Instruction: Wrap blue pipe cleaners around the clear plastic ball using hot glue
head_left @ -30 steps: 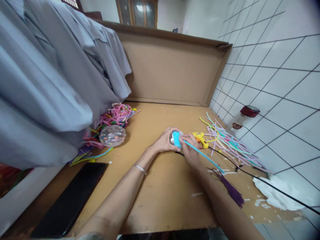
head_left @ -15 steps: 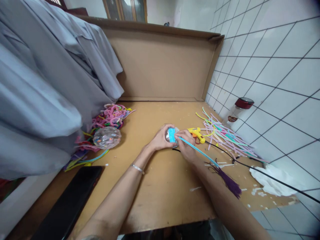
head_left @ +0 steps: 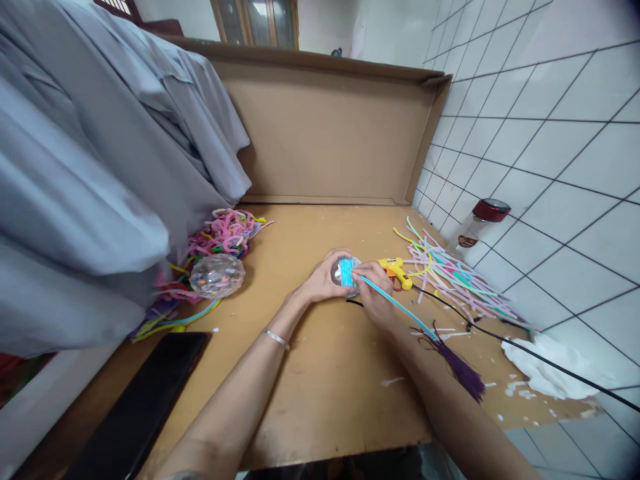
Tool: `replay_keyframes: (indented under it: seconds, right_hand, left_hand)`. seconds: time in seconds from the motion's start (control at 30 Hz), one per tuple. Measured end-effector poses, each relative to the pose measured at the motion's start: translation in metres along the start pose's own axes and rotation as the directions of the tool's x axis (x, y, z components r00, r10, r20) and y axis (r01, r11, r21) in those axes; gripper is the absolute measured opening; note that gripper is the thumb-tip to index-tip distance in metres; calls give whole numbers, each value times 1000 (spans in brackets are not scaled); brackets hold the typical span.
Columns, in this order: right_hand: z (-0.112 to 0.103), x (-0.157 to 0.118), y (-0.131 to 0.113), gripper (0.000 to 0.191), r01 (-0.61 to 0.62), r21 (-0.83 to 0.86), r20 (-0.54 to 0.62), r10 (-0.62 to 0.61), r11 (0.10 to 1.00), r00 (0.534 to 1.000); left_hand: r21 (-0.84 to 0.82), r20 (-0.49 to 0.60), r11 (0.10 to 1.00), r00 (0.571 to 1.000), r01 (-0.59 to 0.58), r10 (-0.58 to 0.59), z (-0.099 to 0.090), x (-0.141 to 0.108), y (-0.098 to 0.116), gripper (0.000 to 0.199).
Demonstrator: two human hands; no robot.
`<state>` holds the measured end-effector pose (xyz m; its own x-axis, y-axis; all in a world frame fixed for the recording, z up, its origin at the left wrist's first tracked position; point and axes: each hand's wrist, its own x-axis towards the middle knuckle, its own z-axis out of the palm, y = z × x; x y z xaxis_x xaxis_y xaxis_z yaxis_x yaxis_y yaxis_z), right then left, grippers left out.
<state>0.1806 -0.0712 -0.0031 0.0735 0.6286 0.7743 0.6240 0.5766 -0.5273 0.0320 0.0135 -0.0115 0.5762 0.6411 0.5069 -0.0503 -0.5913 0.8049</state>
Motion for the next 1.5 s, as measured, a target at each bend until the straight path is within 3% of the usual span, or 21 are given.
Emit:
replay_keyframes:
  seconds: [0.53, 0.97, 1.17, 1.5]
  right_hand:
    - [-2, 2, -10, 20, -31, 34, 1, 31, 999, 1000]
    - [5, -2, 5, 18, -19, 28, -34, 20, 999, 999]
    - [-2, -2, 0, 19, -30, 17, 29, 30, 999, 999]
    - [-2, 0, -3, 18, -15, 7, 14, 15, 1000, 1000]
  left_hand:
    - [4, 15, 994, 994, 108, -108, 1, -1, 17, 71]
    - [52, -3, 999, 1000, 5, -5, 2, -1, 4, 59]
    - [101, 4, 994, 999, -50, 50, 0, -1, 6, 53]
    - [158, 18, 984, 997, -81, 79, 0, 0, 6, 52]
